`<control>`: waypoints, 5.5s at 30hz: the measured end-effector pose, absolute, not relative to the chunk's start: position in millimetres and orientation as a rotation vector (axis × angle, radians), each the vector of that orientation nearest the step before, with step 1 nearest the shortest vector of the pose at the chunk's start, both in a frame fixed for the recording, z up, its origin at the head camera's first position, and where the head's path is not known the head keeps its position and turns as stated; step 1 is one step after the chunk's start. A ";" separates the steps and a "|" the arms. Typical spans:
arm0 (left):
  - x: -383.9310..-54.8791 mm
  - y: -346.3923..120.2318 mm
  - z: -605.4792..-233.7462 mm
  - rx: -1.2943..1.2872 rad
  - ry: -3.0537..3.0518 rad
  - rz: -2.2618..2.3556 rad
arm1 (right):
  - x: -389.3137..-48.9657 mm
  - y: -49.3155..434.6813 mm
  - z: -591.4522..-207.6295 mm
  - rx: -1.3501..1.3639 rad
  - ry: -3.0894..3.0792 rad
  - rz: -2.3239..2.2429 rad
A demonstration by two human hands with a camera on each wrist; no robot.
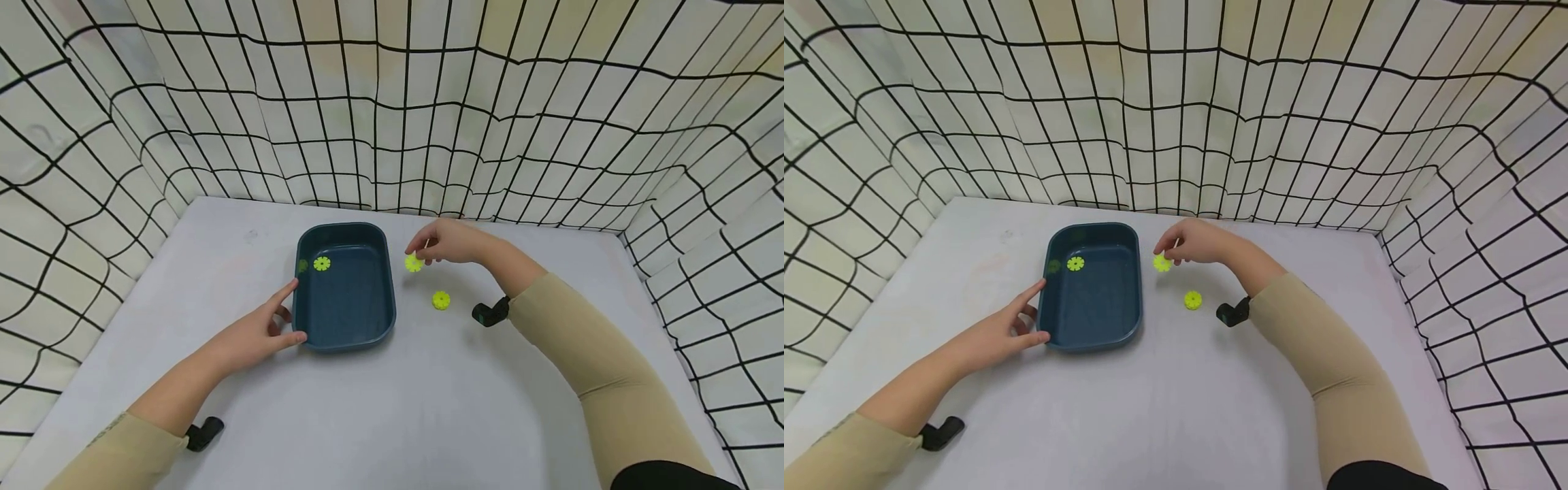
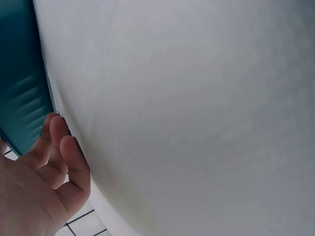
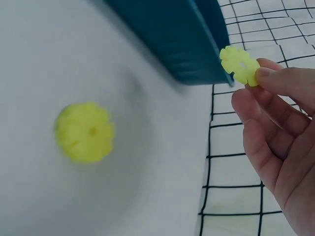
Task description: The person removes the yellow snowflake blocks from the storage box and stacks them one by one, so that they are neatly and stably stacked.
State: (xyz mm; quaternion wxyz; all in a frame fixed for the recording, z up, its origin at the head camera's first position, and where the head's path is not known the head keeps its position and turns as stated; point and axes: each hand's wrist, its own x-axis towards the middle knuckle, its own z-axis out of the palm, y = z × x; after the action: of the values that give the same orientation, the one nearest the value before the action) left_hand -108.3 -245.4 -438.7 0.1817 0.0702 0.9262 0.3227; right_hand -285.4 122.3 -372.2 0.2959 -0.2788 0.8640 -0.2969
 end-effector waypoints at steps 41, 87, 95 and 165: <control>-109.2 -246.4 -441.9 0.190 2.607 0.929 | -256.2 187.9 -441.1 -0.486 2.170 -1.016; -108.8 -248.0 -440.1 0.218 2.608 0.943 | -248.6 187.0 -447.6 -0.703 2.284 -0.863; -109.3 -247.5 -441.1 0.219 2.611 0.938 | -248.3 185.9 -449.3 -0.731 2.316 -0.803; -108.5 -249.2 -437.7 0.172 2.584 0.944 | -295.0 78.4 -391.3 -0.968 2.251 -1.021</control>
State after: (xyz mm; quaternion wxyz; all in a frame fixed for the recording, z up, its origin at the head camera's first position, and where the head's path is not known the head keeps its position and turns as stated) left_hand -108.5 -249.2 -437.7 0.1914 0.0614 0.9202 0.3360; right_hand -295.0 78.4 -391.3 0.2412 -0.3539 0.8229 -0.3734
